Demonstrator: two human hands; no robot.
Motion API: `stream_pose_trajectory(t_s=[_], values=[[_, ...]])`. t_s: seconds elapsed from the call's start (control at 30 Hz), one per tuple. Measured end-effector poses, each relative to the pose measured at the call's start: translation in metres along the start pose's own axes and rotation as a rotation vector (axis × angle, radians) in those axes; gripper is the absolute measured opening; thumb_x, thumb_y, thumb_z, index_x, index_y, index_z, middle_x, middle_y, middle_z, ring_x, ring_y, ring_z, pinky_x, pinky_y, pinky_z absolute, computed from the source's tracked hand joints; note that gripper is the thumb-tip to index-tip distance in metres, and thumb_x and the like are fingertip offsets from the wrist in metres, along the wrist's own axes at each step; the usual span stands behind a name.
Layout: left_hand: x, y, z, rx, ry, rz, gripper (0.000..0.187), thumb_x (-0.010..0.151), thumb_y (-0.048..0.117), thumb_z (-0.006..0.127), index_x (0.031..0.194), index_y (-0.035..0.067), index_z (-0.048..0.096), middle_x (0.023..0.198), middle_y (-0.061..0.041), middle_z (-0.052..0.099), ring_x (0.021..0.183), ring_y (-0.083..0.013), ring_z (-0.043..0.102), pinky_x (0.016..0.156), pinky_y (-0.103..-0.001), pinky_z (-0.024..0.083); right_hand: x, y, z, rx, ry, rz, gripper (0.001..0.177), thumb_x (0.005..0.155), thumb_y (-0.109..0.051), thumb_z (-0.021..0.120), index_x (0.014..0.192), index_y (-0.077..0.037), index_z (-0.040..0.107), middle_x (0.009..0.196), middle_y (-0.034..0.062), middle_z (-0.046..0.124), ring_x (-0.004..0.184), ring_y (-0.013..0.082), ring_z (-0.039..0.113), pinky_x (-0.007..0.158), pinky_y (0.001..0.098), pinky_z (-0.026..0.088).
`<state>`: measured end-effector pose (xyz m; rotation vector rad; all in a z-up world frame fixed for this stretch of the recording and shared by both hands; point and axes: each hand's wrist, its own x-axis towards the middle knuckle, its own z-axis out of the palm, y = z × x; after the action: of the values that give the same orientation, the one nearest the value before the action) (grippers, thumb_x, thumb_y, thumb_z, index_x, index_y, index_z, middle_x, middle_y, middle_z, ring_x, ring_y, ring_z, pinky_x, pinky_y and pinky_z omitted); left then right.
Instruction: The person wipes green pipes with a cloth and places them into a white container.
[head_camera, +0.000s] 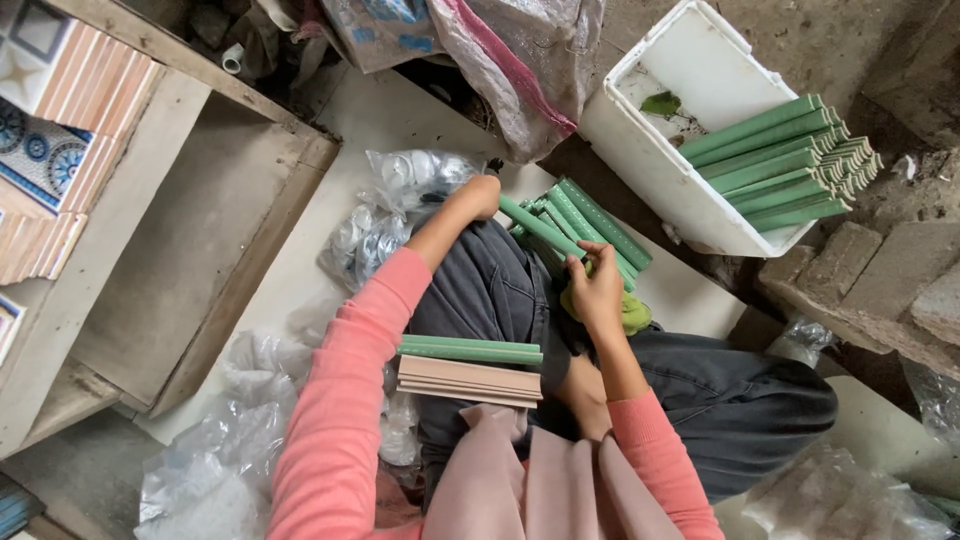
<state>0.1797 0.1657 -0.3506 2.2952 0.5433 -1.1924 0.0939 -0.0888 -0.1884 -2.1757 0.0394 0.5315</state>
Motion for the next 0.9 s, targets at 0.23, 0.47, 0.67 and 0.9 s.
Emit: stream_pose_trajectory(t_s=[0.23,0.47,0.67,0.9], values=[[-0.021,-0.010,0.031,0.062,0.495,0.207,0.010,0.082,-0.004,0.065,0.082,-0.009,0.074,0.076,-0.027,0.069,0.074,-0.0355,0.072,0.060,-0.051,0.063,0.007,-0.006,0.005,-0.012,-0.029,0.113,0.030,0.103,-0.024,0.066,0.130,-0.014,0.058,0.123,0.0231,0.070,0.127,0.0437,0.058,0.105,0.0634,0.044],[-0.017,0.005,0.051,0.390,0.585,0.198,0.006,0.077,-0.001,0.073,0.081,-0.003,0.078,0.078,-0.021,0.072,0.077,-0.0289,0.070,0.064,-0.046,0.063,-0.003,-0.025,0.006,-0.073,-0.047,0.028,0.031,0.103,-0.027,0.068,0.130,-0.016,0.060,0.116,0.0255,0.072,0.116,0.0471,0.064,0.096,0.0618,0.051],[-0.068,-0.011,0.013,0.061,0.502,0.216,0.033,0.103,0.022,0.051,0.104,0.002,0.077,0.089,-0.024,0.074,0.088,-0.0419,0.074,0.076,-0.058,0.061,-0.009,-0.049,-0.012,-0.131,-0.084,0.115,0.054,0.098,-0.043,0.071,0.142,-0.021,0.049,0.120,0.0314,0.068,0.118,0.0502,0.062,0.100,0.0628,0.050],[-0.322,-0.054,-0.055,-0.477,0.643,0.268,0.038,0.108,0.015,0.041,0.133,-0.001,0.065,0.121,-0.030,0.068,0.115,-0.0482,0.062,0.100,-0.057,0.048,-0.033,-0.030,-0.063,-0.344,-0.183,0.242,0.049,0.098,-0.065,0.062,0.123,-0.023,0.065,0.104,0.0267,0.074,0.112,0.0452,0.067,0.095,0.0559,0.052]])
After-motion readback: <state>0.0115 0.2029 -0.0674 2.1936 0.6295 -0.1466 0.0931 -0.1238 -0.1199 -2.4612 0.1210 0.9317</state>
